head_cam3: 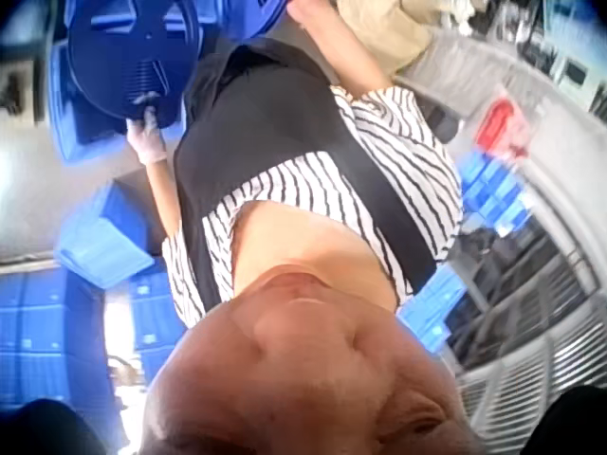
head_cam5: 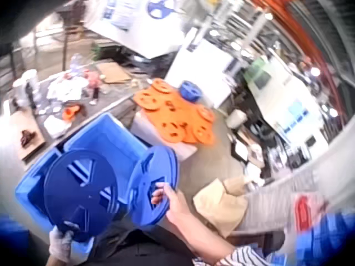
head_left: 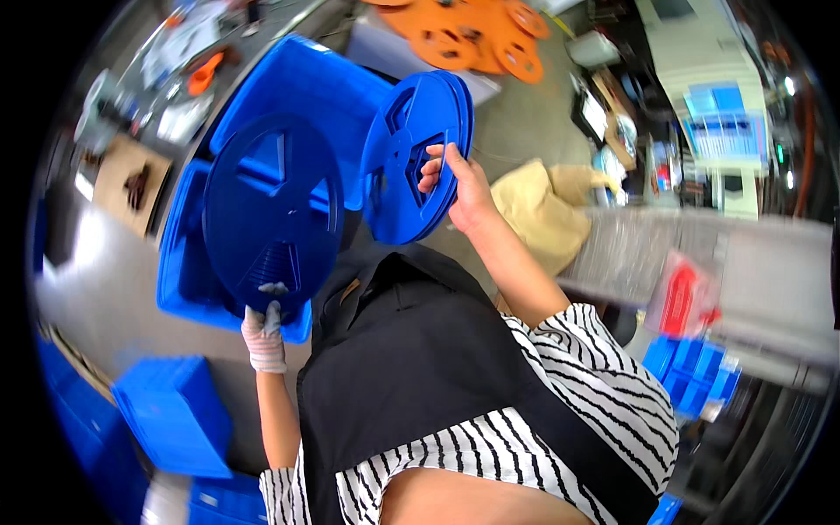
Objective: The person picks up blue plastic spools from a table and stacks them into a blue crate. They then retrieve flat cardboard pieces, place them inside the crate, and apply a shipping label to the cardboard using a red marker.
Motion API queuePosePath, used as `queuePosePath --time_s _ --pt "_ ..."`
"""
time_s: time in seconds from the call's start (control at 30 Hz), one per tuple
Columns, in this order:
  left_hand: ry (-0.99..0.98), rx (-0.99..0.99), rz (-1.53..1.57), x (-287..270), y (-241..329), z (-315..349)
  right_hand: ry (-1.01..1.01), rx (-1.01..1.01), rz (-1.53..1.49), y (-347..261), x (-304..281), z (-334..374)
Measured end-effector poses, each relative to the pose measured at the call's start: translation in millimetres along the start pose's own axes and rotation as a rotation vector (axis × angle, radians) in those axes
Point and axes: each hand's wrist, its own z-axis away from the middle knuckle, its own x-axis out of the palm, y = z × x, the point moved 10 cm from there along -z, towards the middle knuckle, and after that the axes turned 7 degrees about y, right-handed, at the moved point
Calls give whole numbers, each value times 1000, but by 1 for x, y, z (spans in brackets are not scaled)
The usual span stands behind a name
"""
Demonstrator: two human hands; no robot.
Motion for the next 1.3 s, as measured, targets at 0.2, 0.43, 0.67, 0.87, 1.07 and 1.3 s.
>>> queuePosePath --time_s 0.2,0.43,0.67,0.87,1.07,1.3 --pt "-142 -151 -204 93 17 12 333 -154 261 37 -209 36" --pt "-483 -146 -244 316 -17 50 592 68 306 119 -449 114" --pt "-675 -367 -305 517 -106 126 739 265 -124 161 -580 191" --pt "-837 -567 -277 643 -148 181 898 97 -434 120 -654 202" --pt "-998 -808 -139 718 -177 183 1069 -36 -610 102 -697 207" --pt "-1200 -1129 -291 803 -231 208 1265 -21 -441 141 -724 182"
